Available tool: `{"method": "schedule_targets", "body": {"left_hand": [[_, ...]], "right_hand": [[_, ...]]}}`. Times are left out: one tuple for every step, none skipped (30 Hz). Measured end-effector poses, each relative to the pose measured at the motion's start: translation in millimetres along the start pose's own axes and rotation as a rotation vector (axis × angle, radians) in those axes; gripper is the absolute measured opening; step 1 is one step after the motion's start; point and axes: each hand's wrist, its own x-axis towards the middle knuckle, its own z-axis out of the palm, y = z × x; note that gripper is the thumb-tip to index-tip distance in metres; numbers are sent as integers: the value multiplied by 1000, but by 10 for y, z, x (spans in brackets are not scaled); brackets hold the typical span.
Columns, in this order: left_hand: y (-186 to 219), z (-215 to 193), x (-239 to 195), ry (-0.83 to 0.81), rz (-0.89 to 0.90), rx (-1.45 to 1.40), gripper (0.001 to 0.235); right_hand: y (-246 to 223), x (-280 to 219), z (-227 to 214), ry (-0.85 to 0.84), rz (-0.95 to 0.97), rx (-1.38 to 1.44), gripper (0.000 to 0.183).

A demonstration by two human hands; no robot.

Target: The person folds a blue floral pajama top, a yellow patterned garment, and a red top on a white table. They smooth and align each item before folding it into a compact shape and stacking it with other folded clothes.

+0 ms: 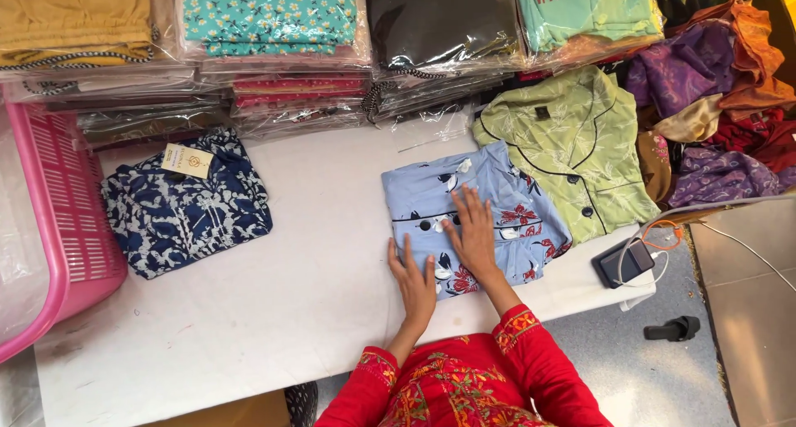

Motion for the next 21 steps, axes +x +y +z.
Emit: {"method": "schedule_targets", "body": {"left_hand": [[-56, 28, 16, -6, -2, -4, 68], [-111, 54, 29, 22, -185, -161, 69], [-170, 86, 85, 53, -362, -318, 70], [-175, 62, 178, 52, -360, -322, 70], [-193, 16, 256, -10, -510, -367, 70], [-211, -34, 334, -74, -659, -410, 70], [-227, -32, 330, -73, -656, -411, 70], [-242, -31, 326, -98, -677, -388, 69], [-255, -24, 318, -126, -698, -365, 69], [-202, -24, 292, -127, -696, -366, 69], [-145, -21, 255, -42, -536, -261, 68], [-90, -17, 219, 40, -373, -158, 67], [-48, -26, 262, 41, -375, -159, 67], [-5, -32, 305, 44, -161, -24, 60], [29, -54, 345, 44, 52, 115, 54], [51, -57, 534, 43, 50, 117, 54], [87, -41, 727, -82, 230, 87, 49], [127, -23, 919, -205, 410, 56, 46], [155, 85, 1136, -206, 418, 50, 46], [190, 198, 1354, -265, 522, 192, 55], [236, 321, 1562, -323, 623, 335, 66]], "right_hand": [[28, -52, 41, -4, 4, -5, 64], [52, -107, 79, -87, -15, -27, 65], [78, -118, 128, -164, -39, -47, 67], [88, -120, 129, -162, -39, -51, 67], [76, -137, 142, -71, -14, -41, 63], [62, -155, 155, 20, 10, -30, 60], [42, -140, 143, 22, 9, -29, 60], [22, -124, 131, 151, 218, 172, 60], [7, -114, 115, 277, 429, 373, 60], [-17, -103, 88, 280, 429, 372, 60], [-37, -97, 57, 309, 550, 413, 58], [-57, -91, 28, 337, 672, 454, 56], [-70, -131, 0, 336, 670, 453, 56], [-79, -170, -28, 386, 535, 328, 50], [-104, -216, -48, 430, 399, 208, 45], [-88, -340, -47, 428, 400, 209, 45], [-55, -461, -61, 407, 451, 248, 42], [-19, -581, -79, 385, 502, 288, 40], [2, -691, -90, 394, 502, 282, 40], [28, -798, -101, 358, 536, 273, 44], [61, -913, -121, 319, 571, 261, 49]]}}
